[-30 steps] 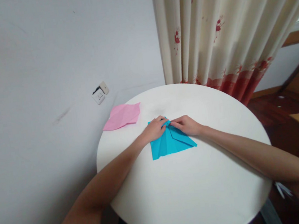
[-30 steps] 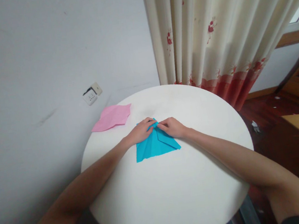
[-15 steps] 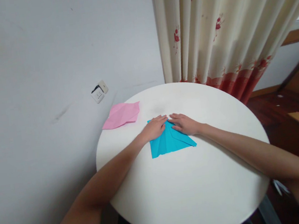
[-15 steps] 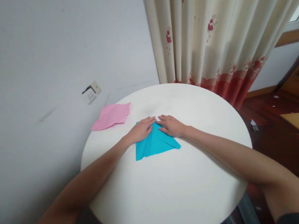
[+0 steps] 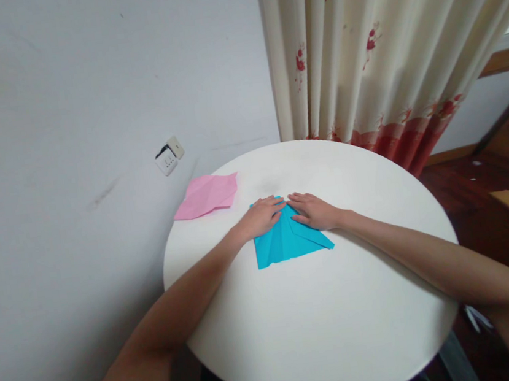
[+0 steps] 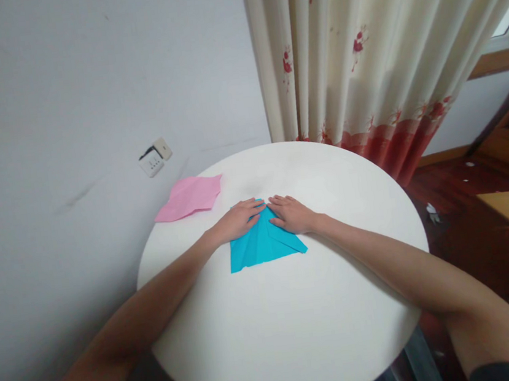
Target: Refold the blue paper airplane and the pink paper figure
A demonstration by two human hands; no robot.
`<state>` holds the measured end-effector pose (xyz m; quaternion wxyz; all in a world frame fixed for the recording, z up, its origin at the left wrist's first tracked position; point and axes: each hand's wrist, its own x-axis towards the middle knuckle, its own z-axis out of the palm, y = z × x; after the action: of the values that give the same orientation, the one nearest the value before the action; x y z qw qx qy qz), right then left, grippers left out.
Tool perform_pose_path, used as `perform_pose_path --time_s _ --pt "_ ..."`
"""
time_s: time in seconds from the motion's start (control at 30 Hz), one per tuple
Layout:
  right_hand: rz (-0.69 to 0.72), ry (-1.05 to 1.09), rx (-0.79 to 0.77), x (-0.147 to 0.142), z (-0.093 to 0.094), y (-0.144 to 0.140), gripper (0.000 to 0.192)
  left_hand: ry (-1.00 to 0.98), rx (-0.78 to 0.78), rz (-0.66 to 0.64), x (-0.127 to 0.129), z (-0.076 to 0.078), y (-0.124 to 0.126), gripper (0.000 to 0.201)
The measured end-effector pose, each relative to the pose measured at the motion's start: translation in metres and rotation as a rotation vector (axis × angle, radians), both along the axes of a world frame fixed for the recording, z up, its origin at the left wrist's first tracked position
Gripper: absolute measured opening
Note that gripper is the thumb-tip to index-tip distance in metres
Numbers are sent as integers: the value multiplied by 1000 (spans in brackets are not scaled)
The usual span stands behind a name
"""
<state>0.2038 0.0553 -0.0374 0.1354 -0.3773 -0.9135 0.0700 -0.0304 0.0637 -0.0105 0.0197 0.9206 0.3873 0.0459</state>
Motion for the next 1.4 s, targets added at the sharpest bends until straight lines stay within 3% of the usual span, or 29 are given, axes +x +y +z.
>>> perform_pose_path --time_s 0.23,0.57,1.07,1.4 --pt "-23 17 -13 -1 -1 0 62 -27 3 -63 0 4 -1 41" --pt "-27 24 -12 -1 0 0 63 -20 -125 -142 -3 12 -5 39" --pt "9 34 20 0 -3 3 62 -22 -9 18 1 -3 -1 50" --pt "26 20 44 1 -3 3 57 2 -39 97 -3 -12 9 57"
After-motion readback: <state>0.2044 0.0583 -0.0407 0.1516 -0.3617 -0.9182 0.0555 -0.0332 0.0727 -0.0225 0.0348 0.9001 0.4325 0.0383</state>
